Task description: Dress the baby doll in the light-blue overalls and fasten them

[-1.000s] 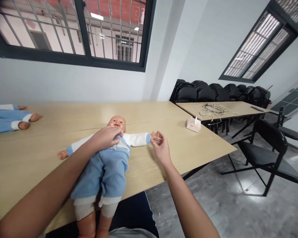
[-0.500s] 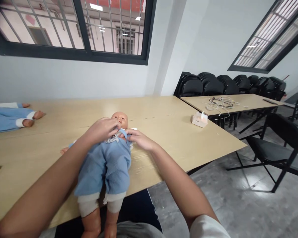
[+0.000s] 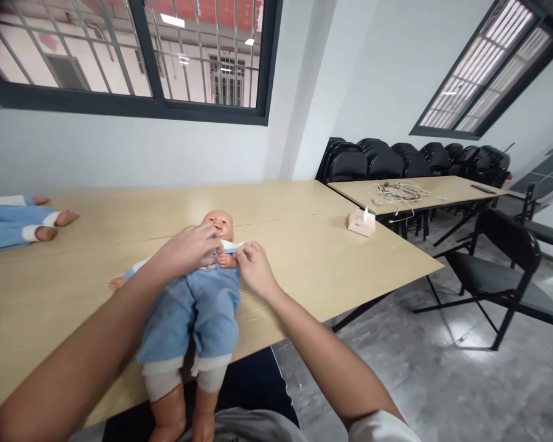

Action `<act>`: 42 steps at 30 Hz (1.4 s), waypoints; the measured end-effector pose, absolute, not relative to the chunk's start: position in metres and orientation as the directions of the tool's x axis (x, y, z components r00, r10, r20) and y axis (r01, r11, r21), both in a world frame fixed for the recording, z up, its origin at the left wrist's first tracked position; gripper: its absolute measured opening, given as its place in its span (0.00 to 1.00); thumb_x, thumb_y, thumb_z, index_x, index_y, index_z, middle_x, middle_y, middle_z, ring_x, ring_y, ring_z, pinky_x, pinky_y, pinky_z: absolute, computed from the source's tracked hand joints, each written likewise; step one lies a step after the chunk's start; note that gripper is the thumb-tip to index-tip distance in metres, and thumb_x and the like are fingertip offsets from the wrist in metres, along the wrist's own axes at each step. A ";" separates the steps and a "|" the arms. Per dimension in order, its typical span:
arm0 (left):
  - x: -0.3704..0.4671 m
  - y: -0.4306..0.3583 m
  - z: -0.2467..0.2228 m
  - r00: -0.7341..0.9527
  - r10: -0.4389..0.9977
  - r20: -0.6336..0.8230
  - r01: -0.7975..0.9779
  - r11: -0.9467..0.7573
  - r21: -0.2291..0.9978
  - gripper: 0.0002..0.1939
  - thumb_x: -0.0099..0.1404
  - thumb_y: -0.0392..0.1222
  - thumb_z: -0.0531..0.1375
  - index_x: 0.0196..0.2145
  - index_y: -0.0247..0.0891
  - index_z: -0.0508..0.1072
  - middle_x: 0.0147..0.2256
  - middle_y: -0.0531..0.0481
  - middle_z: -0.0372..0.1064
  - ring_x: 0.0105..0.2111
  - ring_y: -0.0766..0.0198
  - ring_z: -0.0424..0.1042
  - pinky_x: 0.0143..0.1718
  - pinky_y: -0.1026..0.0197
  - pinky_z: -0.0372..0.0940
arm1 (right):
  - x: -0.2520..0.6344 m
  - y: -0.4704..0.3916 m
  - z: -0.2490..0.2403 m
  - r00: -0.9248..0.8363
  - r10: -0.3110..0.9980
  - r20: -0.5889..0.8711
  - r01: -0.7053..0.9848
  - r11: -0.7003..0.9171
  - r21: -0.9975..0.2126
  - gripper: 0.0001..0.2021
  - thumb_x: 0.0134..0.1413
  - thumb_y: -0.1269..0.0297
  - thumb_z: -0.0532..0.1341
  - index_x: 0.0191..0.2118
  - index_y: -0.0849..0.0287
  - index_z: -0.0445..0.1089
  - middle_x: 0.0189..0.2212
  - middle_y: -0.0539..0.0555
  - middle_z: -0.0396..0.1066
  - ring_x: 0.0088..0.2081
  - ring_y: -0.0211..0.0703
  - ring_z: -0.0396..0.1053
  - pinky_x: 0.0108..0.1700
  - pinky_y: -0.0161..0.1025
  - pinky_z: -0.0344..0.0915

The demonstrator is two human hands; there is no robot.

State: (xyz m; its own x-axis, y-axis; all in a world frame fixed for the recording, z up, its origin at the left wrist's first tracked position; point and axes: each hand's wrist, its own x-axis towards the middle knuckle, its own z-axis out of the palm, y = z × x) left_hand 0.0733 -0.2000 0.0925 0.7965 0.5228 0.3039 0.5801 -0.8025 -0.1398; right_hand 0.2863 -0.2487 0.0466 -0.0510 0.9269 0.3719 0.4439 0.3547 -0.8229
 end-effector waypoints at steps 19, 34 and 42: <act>0.100 -0.224 0.089 0.856 0.259 0.447 0.294 -0.956 -0.009 0.02 0.62 0.38 0.59 0.32 0.42 0.72 0.35 0.48 0.73 0.38 0.57 0.71 0.44 0.55 0.63 | 0.309 -0.215 0.047 -0.065 0.997 0.036 -0.027 0.035 -0.999 0.09 0.50 0.63 0.60 0.23 0.58 0.72 0.27 0.51 0.74 0.34 0.42 0.67 0.45 0.39 0.62; 0.091 -0.251 0.112 0.794 0.340 0.504 0.242 -0.937 0.251 0.04 0.53 0.34 0.57 0.27 0.42 0.66 0.28 0.53 0.71 0.32 0.63 0.70 0.39 0.61 0.65 | 0.315 -0.171 0.031 -0.200 0.969 -0.146 -0.143 -0.176 -0.974 0.06 0.51 0.66 0.61 0.29 0.61 0.74 0.28 0.53 0.78 0.35 0.44 0.71 0.45 0.40 0.66; 0.072 -0.241 0.117 0.614 0.461 0.640 0.253 -0.884 0.394 0.10 0.52 0.36 0.61 0.35 0.42 0.70 0.38 0.50 0.77 0.40 0.60 0.76 0.48 0.58 0.71 | 0.297 -0.181 0.029 -0.254 0.957 -0.141 -0.155 -0.184 -0.971 0.10 0.57 0.62 0.62 0.38 0.64 0.76 0.36 0.57 0.80 0.43 0.50 0.74 0.50 0.45 0.68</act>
State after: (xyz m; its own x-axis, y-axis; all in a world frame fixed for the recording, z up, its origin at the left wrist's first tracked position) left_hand 0.0719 -0.2411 0.1171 0.6144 0.4611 0.6403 0.2531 -0.8838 0.3936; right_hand 0.2970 -0.1809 0.0294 -0.2536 0.9570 -0.1405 -0.1553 -0.1837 -0.9706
